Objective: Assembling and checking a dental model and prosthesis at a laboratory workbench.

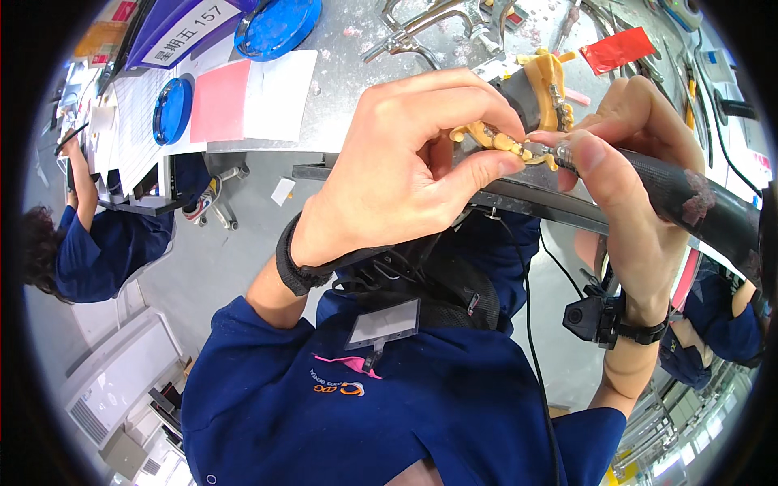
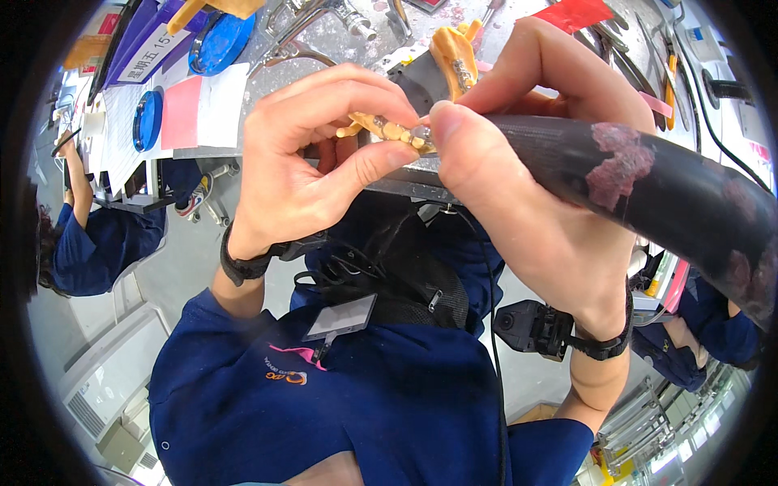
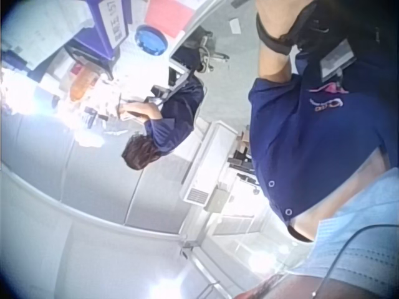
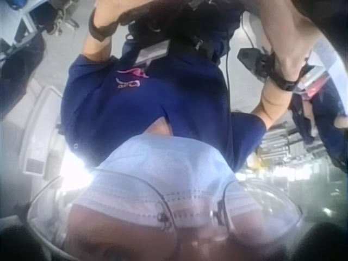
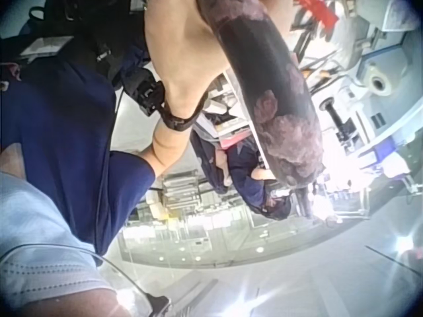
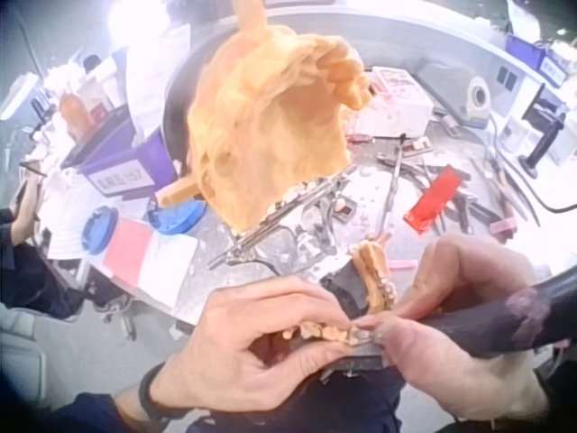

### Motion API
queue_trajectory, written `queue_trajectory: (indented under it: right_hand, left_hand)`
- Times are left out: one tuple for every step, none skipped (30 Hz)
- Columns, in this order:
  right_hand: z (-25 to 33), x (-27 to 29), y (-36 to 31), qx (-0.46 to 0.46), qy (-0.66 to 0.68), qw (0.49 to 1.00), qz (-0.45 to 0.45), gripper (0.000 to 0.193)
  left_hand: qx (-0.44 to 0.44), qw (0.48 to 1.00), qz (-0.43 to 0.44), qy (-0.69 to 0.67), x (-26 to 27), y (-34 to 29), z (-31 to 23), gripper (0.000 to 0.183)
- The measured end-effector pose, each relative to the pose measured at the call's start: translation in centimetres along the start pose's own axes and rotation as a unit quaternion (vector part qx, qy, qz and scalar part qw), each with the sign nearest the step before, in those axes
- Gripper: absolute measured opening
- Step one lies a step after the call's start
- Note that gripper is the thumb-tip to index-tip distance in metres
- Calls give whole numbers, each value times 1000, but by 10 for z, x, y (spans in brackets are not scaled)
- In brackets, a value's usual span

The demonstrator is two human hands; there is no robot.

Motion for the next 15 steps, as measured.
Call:
queue_trajectory:
  right_hand:
    - [-5, -3, -2, 0, 1, 1000, -1, 22]
    - [-5, -7, -3, 46, -1, 999, -19, 22]
    - [-4, -10, -3, 91, -3, 995, -35, 22]
    - [-4, -10, -3, 91, -3, 995, -36, 22]
    - [-5, -8, -2, 82, 38, 996, -21, 22]
    - [-5, -7, -2, 73, 78, 994, -7, 22]
    - [-5, -2, -1, 74, 78, 994, -7, 22]
    - [-7, 3, -1, 45, 44, 998, 12, 21]
    - [-8, 6, 0, 15, 10, 999, 31, 21]
    - [-8, 6, -1, 16, 10, 999, 30, 21]
    - [-8, 5, -1, 14, 12, 999, 28, 21]
    - [-8, 5, -1, 13, 13, 999, 27, 21]
    - [-8, 5, -1, 13, 13, 999, 27, 21]
    - [-9, 5, 0, 14, 9, 1000, 25, 21]
    - [-8, 6, -1, 17, 5, 1000, 23, 20]
  left_hand:
    - [-3, 1000, 0, 4, 0, 0, 0, 19]
    - [-3, 1000, 1, 5, -1, 1, 0, 19]
    - [-2, 1000, 0, 4, 0, 0, 1, 19]
    - [-2, 1000, -1, 3, 0, 0, 1, 19]
    - [-2, 1000, -1, 3, 0, 0, 1, 19]
    - [-5, 1000, -2, 4, 0, 0, 1, 19]
    - [-8, 1000, -3, 5, 0, 0, 1, 19]
    - [-8, 1000, -3, 6, 1, 0, 0, 19]
    - [-6, 1000, 0, 6, 1, 0, 0, 19]
    - [-4, 1000, 2, 7, 1, 0, 0, 18]
    - [-4, 1000, 2, 7, 0, 0, 0, 18]
    - [-5, 1000, 1, 6, 0, 0, 0, 18]
    - [-6, 1000, -1, 5, 0, 0, 0, 18]
    - [-6, 1000, 0, 5, 0, 0, 1, 18]
    - [-8, 1000, 0, 6, 0, 0, 0, 18]
Point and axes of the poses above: each hand's wrist, its own y-axis towards the middle knuckle, its own x-axis out of the back of the hand, z = x × y, the point moved 2 cm from there along y, towards the middle knuckle, and after that the axes turned 9 degrees about z, right-handed, at the moved point
